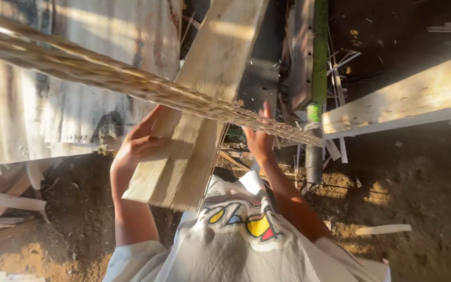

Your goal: Cutting and sorting thin wood boards or veneer sheets using a manual cutting tool and guide.

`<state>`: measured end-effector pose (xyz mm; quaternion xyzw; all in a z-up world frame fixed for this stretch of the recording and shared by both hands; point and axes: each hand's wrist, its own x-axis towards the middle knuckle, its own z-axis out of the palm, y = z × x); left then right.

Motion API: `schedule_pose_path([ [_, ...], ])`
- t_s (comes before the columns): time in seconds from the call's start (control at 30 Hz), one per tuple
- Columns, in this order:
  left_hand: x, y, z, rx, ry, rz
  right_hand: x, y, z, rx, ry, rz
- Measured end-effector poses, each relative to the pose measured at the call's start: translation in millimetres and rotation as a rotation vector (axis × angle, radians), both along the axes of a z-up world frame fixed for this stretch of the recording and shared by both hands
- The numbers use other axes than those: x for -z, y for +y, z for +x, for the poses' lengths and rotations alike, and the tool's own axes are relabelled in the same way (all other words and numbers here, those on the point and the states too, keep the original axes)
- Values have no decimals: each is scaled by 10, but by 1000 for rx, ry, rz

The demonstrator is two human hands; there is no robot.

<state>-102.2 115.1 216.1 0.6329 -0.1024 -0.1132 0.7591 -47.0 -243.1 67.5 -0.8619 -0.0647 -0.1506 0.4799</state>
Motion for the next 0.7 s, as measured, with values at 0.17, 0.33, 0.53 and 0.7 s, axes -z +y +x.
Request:
schedule_pose_path([
  [0.17,-34,381,-124,-208,-23,-124,-724,574,900,11,-432,-153],
  [0.33,67,732,73,-428,-56,-332,-1275,1006,1248,-201,-464,-157],
  [0.53,-38,533,399,-661,93,-369,-2140,1794,1233,-470,-684,-193],
  [0.7,1148,-67,419,-221,343,-58,-2433,1720,1255,-234,-109,449],
])
